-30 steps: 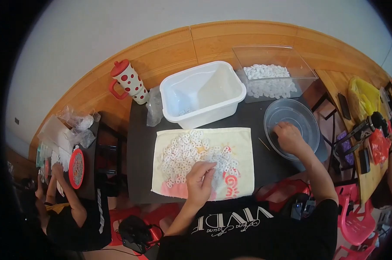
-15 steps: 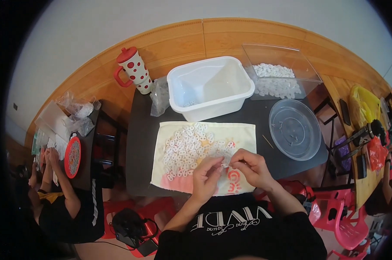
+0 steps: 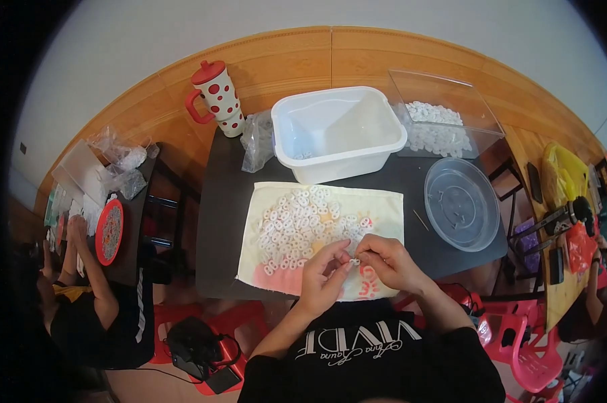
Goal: Picking and sorting small white plastic ring-like components from a pile on a sheet into containers.
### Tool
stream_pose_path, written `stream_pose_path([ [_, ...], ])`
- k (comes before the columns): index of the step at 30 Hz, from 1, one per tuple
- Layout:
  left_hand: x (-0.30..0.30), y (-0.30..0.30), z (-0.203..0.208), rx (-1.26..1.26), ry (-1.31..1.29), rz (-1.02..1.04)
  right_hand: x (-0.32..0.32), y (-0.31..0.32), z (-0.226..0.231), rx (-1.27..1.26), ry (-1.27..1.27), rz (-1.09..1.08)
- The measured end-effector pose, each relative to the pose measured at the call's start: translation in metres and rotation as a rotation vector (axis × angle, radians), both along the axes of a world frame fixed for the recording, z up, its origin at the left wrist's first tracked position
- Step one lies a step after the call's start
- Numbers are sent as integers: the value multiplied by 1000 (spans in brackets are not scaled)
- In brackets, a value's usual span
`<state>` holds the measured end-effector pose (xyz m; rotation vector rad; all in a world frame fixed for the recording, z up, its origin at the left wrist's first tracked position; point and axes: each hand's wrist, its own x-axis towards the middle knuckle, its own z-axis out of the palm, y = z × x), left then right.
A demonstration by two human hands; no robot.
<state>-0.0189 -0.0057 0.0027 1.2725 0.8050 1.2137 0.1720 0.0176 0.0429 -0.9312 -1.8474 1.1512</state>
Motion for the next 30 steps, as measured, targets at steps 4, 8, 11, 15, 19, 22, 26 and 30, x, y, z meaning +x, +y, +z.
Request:
stream_pose_path([
  [4, 0, 0, 0, 34, -13, 2, 0, 1, 3, -20, -30, 13],
  [8, 2, 0, -1, 49, -2, 1, 2, 2, 5, 76, -96, 31],
  [11, 1, -1, -2, 30, -5, -16, 4, 2, 5, 158, -184, 43],
  [15, 4, -3, -3, 8, -69, 13, 2, 5, 10, 233, -285, 86],
  [19, 7, -6, -4, -1, -82, 41, 2, 5, 11, 215, -385, 100],
  [22, 10, -5, -8, -16, -100, 54, 2, 7, 10, 214, -402, 110],
  [26, 9, -7, -8, -46, -100, 42, 3, 3, 8, 206, -371, 91],
  [30, 7, -3, -10, -69, -124, 46, 19, 3, 3, 9, -128, -224],
])
